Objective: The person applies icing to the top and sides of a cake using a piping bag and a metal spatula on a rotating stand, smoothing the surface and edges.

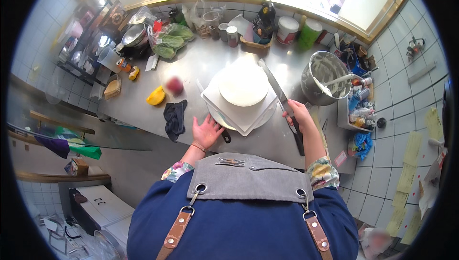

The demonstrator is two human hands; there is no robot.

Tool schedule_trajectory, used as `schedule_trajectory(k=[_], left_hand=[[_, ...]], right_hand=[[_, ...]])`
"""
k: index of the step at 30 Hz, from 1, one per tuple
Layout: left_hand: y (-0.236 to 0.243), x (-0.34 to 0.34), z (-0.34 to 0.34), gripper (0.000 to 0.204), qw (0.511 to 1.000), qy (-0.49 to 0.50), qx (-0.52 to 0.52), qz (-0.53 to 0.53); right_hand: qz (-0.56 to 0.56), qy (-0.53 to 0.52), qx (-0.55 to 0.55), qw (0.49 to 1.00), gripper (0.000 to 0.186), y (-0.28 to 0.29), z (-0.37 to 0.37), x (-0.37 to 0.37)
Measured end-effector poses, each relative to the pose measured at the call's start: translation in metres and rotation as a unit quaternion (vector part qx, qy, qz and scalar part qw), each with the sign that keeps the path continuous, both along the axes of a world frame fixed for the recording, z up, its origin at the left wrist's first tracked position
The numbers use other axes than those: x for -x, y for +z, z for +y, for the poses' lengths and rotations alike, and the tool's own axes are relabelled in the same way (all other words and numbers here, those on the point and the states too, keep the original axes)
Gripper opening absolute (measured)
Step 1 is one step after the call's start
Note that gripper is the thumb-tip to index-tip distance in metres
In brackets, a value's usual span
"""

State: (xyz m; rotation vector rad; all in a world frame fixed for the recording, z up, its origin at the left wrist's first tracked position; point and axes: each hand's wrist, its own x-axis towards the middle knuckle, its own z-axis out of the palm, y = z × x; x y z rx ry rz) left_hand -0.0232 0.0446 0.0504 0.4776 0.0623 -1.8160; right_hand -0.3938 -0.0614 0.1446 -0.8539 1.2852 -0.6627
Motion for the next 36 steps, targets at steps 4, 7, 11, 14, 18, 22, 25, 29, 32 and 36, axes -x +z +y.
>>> schedule_trajectory(k=[4, 7, 11, 14, 18, 22, 25, 29, 32, 36], left_hand=[[0.006, -0.001, -0.005, 0.086, 1.000, 0.003, -0.016, -0.009], [0.006, -0.001, -0.006, 0.086, 1.000, 0.001, -0.013, -0.006], [0.007, 0.000, -0.007, 0.086, 1.000, 0.003, -0.011, -0.002], [0.007, 0.001, -0.009, 0.086, 1.000, 0.005, -0.012, 0.001], [0.003, -0.001, -0.009, 0.085, 1.000, 0.010, -0.010, 0.008], [0.006, 0.001, -0.009, 0.085, 1.000, 0.011, -0.009, 0.012], [0.006, 0.001, -0.010, 0.085, 1.000, 0.012, -0.009, 0.011], [0.005, 0.001, -0.009, 0.085, 1.000, 0.011, -0.006, 0.018], [0.005, 0.000, -0.009, 0.084, 1.000, 0.007, -0.002, 0.013], [0.004, 0.000, -0.009, 0.084, 1.000, 0.006, -0.006, 0.009]], right_hand=[[-0.019, -0.010, -0.003, 1.000, 0.031, 0.002, 0.001, 0.002], [-0.025, -0.007, 0.008, 1.000, 0.032, 0.002, 0.000, 0.002], [-0.034, 0.002, 0.014, 0.999, 0.034, 0.009, -0.001, 0.001], [-0.036, 0.003, 0.007, 0.999, 0.035, 0.008, -0.002, 0.001], [-0.036, 0.001, 0.007, 0.999, 0.035, 0.011, -0.001, -0.001], [-0.038, 0.002, 0.014, 0.999, 0.036, 0.009, -0.003, 0.000], [-0.044, 0.000, 0.016, 0.999, 0.036, 0.010, -0.004, 0.000], [-0.035, 0.002, 0.025, 0.999, 0.036, 0.014, -0.004, -0.002], [-0.001, 0.007, 0.051, 0.999, 0.036, 0.015, -0.005, -0.004], [0.137, 0.023, 0.166, 0.976, 0.033, 0.015, -0.002, -0.008]])
